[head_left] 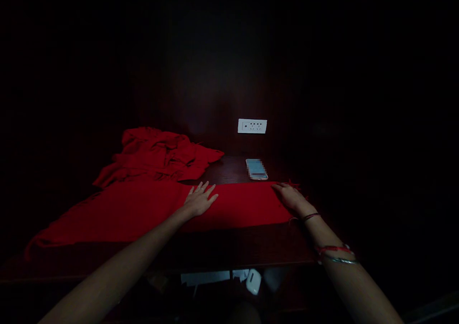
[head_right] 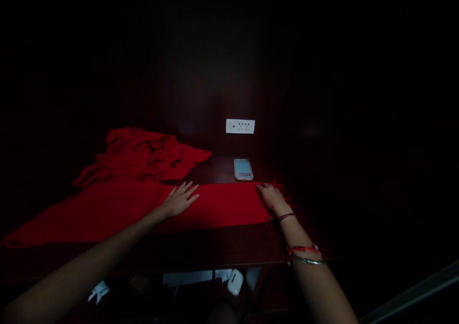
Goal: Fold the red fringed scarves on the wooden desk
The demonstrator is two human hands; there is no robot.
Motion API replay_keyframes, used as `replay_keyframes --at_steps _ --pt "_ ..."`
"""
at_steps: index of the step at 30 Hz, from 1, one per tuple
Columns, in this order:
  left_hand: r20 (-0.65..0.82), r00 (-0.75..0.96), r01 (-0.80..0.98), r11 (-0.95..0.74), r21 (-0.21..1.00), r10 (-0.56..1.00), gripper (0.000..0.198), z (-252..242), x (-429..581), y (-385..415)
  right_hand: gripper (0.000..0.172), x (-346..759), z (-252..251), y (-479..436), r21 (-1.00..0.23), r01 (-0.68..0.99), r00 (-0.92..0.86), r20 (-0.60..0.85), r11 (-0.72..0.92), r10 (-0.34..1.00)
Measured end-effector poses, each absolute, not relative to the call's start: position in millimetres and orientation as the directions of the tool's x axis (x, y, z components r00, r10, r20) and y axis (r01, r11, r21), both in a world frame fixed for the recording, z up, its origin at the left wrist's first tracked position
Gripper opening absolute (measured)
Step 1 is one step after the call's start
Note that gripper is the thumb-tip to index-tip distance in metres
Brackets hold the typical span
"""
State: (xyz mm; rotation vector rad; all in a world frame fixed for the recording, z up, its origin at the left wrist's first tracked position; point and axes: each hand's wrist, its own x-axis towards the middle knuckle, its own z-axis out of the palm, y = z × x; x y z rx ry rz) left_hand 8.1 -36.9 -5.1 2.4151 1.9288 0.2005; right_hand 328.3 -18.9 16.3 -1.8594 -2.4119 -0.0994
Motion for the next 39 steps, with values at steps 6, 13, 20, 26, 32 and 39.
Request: replay_keyframes --at_steps 6,13,20,26,32,39 --pt "0.047 0.191 0.975 -0.195 0.109 0.981 0.053 1 6 -39 0.036 311 40 -32 -0.019 0.976 -0.189 0.418 0.216 0.889" --pt "0.042 0.2 0.973 -0.204 0.107 0.979 0.052 -3 6 -37 0.044 247 10 -47 -0.156 0.75 -0.63 0.126 0.643 0.766" --pt "0.032 0.196 0.976 -0.198 0.087 0.98 0.052 -2 6 -37 0.043 343 1 -35 -0.055 0.985 -0.153 0.134 0.162 0.979" --pt "0.028 0.196 0.977 -0.198 0.073 0.98 0.052 -1 6 -34 0.038 357 17 -38 0.013 0.991 -0.13 0.355 0.134 0.926" --pt "0.02 0.245 0.966 -0.246 0.079 0.969 0.052 13 37 -26 0.045 299 10 -30 -0.096 0.887 -0.429 0.187 0.451 0.884" --pt "-0.016 0.372 0.917 -0.365 0.158 0.928 0.053 -1 60 -33 0.059 315 4 -46 -0.108 0.968 -0.224 0.029 0.226 0.974"
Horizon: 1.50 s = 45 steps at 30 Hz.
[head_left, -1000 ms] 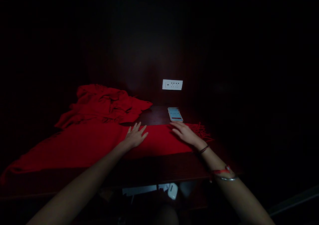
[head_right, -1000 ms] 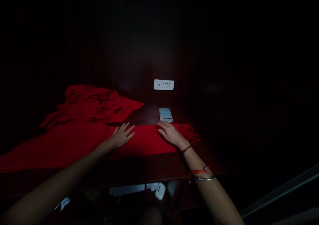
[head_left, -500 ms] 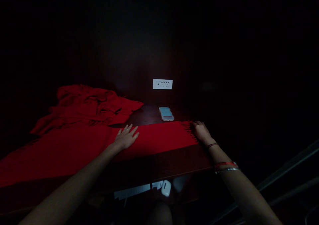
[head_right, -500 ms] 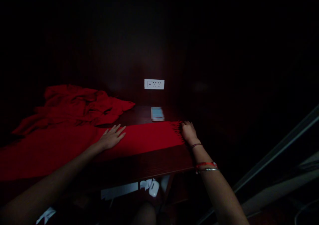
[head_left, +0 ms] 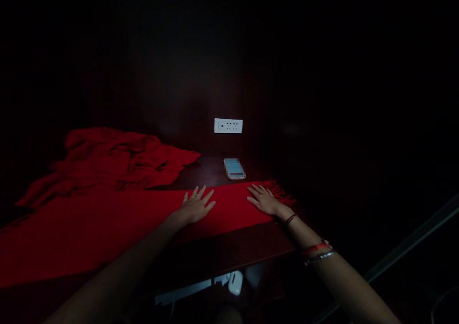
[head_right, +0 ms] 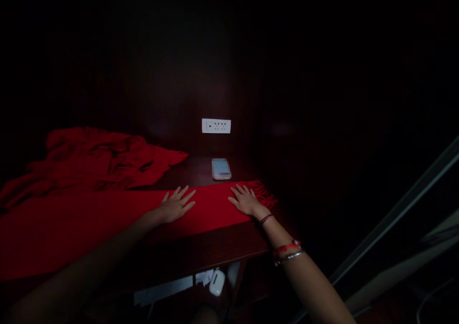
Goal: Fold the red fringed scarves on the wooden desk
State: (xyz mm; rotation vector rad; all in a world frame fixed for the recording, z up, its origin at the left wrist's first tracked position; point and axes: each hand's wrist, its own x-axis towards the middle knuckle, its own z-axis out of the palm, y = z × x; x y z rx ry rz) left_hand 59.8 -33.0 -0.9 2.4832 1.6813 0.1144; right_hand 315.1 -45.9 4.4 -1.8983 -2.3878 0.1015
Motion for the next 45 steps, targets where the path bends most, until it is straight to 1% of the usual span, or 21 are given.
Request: replay_keyframes --at_steps 1,3,5,8,12,14,17,19,21,23,25,28,29,31,32,33,35,36,37,39,45 --pt "-0.027 0.383 0.912 -0.374 0.167 0.923 0.053 -1 58 -34 0.057 319 7 -47 -0.109 0.961 -0.251 0.053 0.255 0.967" --pt "-0.06 0.392 0.91 -0.377 0.175 0.918 0.052 0 55 -36 0.048 326 14 -42 -0.116 0.953 -0.265 0.126 0.279 0.956" --pt "-0.099 0.387 0.914 -0.368 0.169 0.917 0.052 2 54 -37 0.038 332 22 -29 -0.124 0.965 -0.211 0.165 0.232 0.964" --pt "-0.094 0.394 0.913 -0.378 0.155 0.914 0.052 2 54 -37 0.032 341 30 -1 -0.13 0.978 -0.149 0.119 0.165 0.982" --pt "-0.056 0.404 0.909 -0.394 0.136 0.913 0.053 -3 53 -34 0.018 348 32 20 -0.175 0.965 -0.188 0.056 0.195 0.981" --pt "-0.054 0.402 0.912 -0.394 0.114 0.914 0.053 -4 52 -33 0.014 351 31 21 -0.21 0.953 -0.209 0.072 0.219 0.975" --pt "-0.047 0.395 0.917 -0.391 0.079 0.917 0.053 -4 52 -34 0.018 358 30 17 -0.259 0.937 -0.204 0.147 0.236 0.968" --pt "-0.046 0.388 0.921 -0.385 0.067 0.92 0.053 -2 52 -35 0.02 365 30 15 -0.317 0.92 -0.168 0.216 0.232 0.962" --pt "-0.051 0.381 0.924 -0.378 0.06 0.923 0.053 -1 52 -36 0.018 371 29 14 -0.381 0.902 -0.089 0.292 0.201 0.952" --pt "-0.053 0.381 0.924 -0.379 0.052 0.923 0.052 -1 51 -36 0.014 377 28 15 -0.413 0.899 0.011 0.352 0.145 0.936" --pt "-0.051 0.384 0.923 -0.382 0.047 0.922 0.052 -2 51 -36 0.014 381 29 15 -0.401 0.912 0.089 0.397 0.085 0.914" --pt "-0.034 0.38 0.925 -0.378 0.048 0.925 0.052 -4 51 -35 0.026 377 32 11 -0.371 0.927 0.144 0.489 0.055 0.86" --pt "-0.022 0.375 0.927 -0.373 0.047 0.927 0.051 -5 51 -35 0.03 371 33 9 -0.345 0.934 0.117 0.533 0.089 0.838" --pt "0.011 0.375 0.926 -0.375 0.038 0.927 0.051 -6 51 -35 0.034 352 34 1 -0.26 0.934 -0.048 0.583 0.243 0.811" --pt "0.022 0.377 0.925 -0.377 0.035 0.926 0.051 -6 51 -35 0.035 340 33 -3 -0.216 0.912 -0.177 0.56 0.348 0.809" --pt "0.027 0.376 0.926 -0.377 0.034 0.926 0.051 -6 52 -35 0.036 327 32 -8 -0.19 0.875 -0.308 0.491 0.445 0.815" --pt "0.02 0.367 0.929 -0.368 0.042 0.93 0.051 -5 52 -35 0.046 302 25 -16 -0.194 0.821 -0.484 0.26 0.536 0.836" --pt "0.011 0.363 0.931 -0.363 0.046 0.932 0.052 -5 52 -35 0.051 292 21 -20 -0.203 0.821 -0.515 0.139 0.533 0.846" --pt "0.001 0.359 0.932 -0.358 0.049 0.933 0.052 -4 52 -35 0.055 285 17 -22 -0.208 0.833 -0.516 0.042 0.512 0.856" --pt "-0.015 0.36 0.932 -0.359 0.048 0.933 0.053 -3 52 -35 0.056 281 11 -24 -0.196 0.879 -0.454 -0.064 0.434 0.889" --pt "-0.049 0.354 0.934 -0.35 0.076 0.934 0.054 1 54 -36 0.055 322 10 -15 -0.11 0.985 -0.141 -0.104 0.13 0.984"
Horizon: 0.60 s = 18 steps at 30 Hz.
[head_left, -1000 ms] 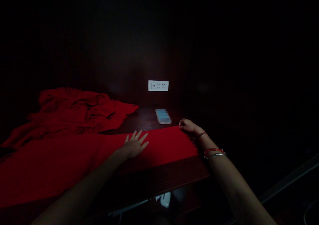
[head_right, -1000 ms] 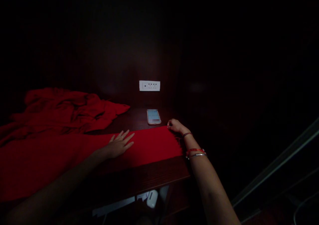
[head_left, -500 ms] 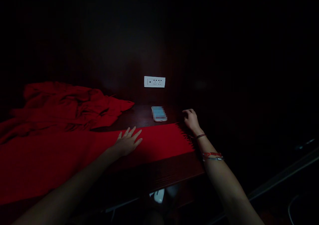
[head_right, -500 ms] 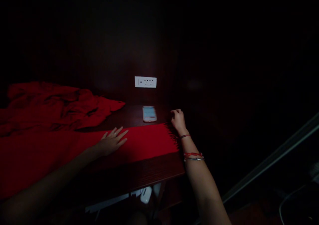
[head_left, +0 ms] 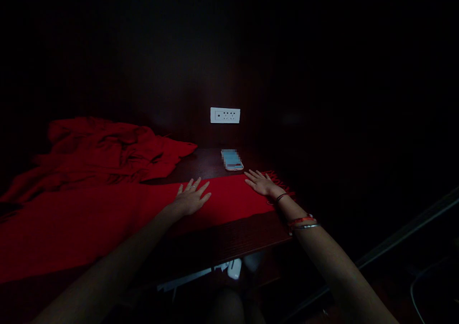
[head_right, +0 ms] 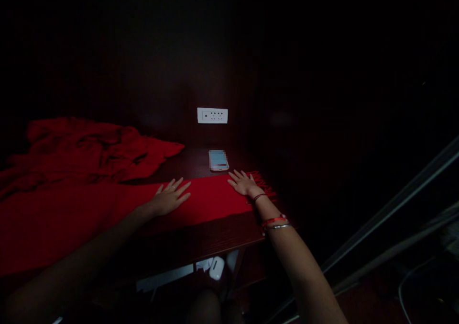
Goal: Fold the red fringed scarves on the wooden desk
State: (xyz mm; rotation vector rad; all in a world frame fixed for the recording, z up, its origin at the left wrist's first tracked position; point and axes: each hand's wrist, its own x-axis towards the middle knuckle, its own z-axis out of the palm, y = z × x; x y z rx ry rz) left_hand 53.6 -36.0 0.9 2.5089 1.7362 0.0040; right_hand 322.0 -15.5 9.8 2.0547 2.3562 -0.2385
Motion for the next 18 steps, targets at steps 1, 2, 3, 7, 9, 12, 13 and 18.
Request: replay_keyframes --at_steps 1,2,3,7,9,12,13,18 --pt "-0.051 0.35 0.935 -0.346 0.083 0.935 0.054 1 54 -36 0.056 327 12 -15 -0.095 0.992 -0.09 -0.093 0.081 0.992" --pt "-0.048 0.346 0.936 -0.341 0.091 0.937 0.054 1 54 -37 0.056 330 15 -16 -0.082 0.996 -0.05 -0.063 0.044 0.997" --pt "-0.042 0.341 0.937 -0.336 0.098 0.939 0.054 1 54 -37 0.058 328 17 -18 -0.079 0.996 -0.033 -0.019 0.032 0.999" --pt "-0.003 0.333 0.937 -0.33 0.116 0.943 0.056 1 55 -37 0.058 289 23 -40 -0.125 0.94 -0.299 0.143 0.317 0.943" --pt "0.011 0.329 0.938 -0.328 0.113 0.944 0.057 1 56 -37 0.059 263 20 -52 -0.148 0.856 -0.488 0.087 0.496 0.868" --pt "0.001 0.33 0.939 -0.329 0.1 0.944 0.056 1 55 -38 0.06 245 13 -62 -0.155 0.826 -0.552 -0.029 0.542 0.833" --pt "-0.006 0.336 0.938 -0.333 0.096 0.942 0.056 1 55 -38 0.06 248 11 -62 -0.148 0.839 -0.535 -0.043 0.524 0.844" --pt "-0.003 0.339 0.935 -0.337 0.111 0.941 0.054 2 52 -38 0.057 289 9 -50 -0.113 0.935 -0.346 -0.069 0.337 0.936"
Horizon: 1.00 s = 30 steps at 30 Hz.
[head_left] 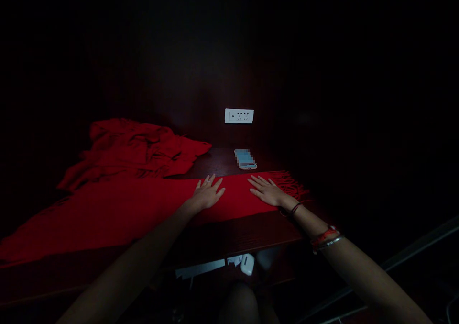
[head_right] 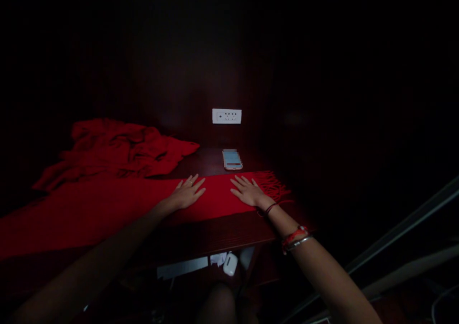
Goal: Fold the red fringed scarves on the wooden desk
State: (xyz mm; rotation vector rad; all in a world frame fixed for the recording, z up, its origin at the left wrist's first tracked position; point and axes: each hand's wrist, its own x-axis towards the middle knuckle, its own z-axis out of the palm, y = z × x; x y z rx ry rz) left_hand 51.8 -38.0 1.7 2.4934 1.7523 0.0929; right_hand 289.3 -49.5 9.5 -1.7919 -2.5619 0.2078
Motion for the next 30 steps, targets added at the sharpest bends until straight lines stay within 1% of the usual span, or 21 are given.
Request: replay_keyframes --at_steps 2,3,4,6,7,8,10,13,16,18,19,20,22,24,27,30 --pt "0.01 0.305 0.945 -0.304 0.116 0.952 0.054 1 51 -37 0.057 293 13 -50 -0.109 0.961 -0.262 -0.055 0.255 0.963" --pt "0.013 0.291 0.95 -0.291 0.115 0.956 0.053 1 52 -36 0.057 288 15 -52 -0.12 0.962 -0.25 -0.027 0.245 0.968" --pt "0.013 0.283 0.952 -0.283 0.114 0.959 0.053 1 52 -35 0.057 279 17 -57 -0.139 0.955 -0.262 0.011 0.261 0.965" --pt "0.007 0.288 0.951 -0.287 0.118 0.957 0.052 0 52 -34 0.059 251 19 -68 -0.192 0.912 -0.351 0.094 0.363 0.932" --pt "0.009 0.292 0.949 -0.291 0.121 0.956 0.052 0 52 -34 0.06 235 19 -74 -0.215 0.886 -0.397 0.109 0.412 0.911" --pt "0.016 0.289 0.949 -0.289 0.123 0.957 0.051 0 50 -35 0.062 222 18 -80 -0.233 0.868 -0.427 0.101 0.439 0.898" --pt "0.036 0.266 0.957 -0.268 0.111 0.963 0.05 0 43 -41 0.064 206 14 -87 -0.231 0.865 -0.445 0.058 0.445 0.894" --pt "0.056 0.245 0.967 -0.248 0.056 0.968 0.05 4 23 -60 0.061 221 6 -85 -0.184 0.9 -0.403 0.0 0.396 0.915" --pt "0.083 0.287 0.958 -0.288 -0.001 0.954 0.05 12 2 -85 0.057 252 7 -76 -0.136 0.956 -0.268 -0.04 0.26 0.963" --pt "0.094 0.316 0.949 -0.314 -0.031 0.944 0.049 15 -7 -98 0.059 256 13 -75 -0.126 0.974 -0.193 -0.028 0.188 0.981" --pt "0.09 0.319 0.948 -0.316 -0.041 0.944 0.047 16 -10 -103 0.06 250 17 -76 -0.136 0.972 -0.193 -0.005 0.191 0.981" --pt "0.083 0.314 0.949 -0.311 -0.05 0.946 0.046 15 -11 -106 0.061 239 20 -80 -0.155 0.963 -0.218 0.027 0.219 0.976" --pt "0.07 0.308 0.951 -0.304 -0.06 0.949 0.045 10 -13 -108 0.064 205 24 -89 -0.204 0.921 -0.32 0.097 0.333 0.942" --pt "0.06 0.325 0.945 -0.322 -0.065 0.944 0.044 4 -15 -107 0.065 169 23 -99 -0.232 0.872 -0.414 0.124 0.432 0.902" --pt "0.07 0.348 0.937 -0.344 -0.069 0.935 0.044 -3 -17 -104 0.063 143 15 -106 -0.229 0.848 -0.477 0.06 0.477 0.877" --pt "0.091 0.328 0.945 -0.325 -0.048 0.94 0.046 -3 -19 -103 0.059 168 8 -101 -0.192 0.882 -0.44 -0.004 0.431 0.898"
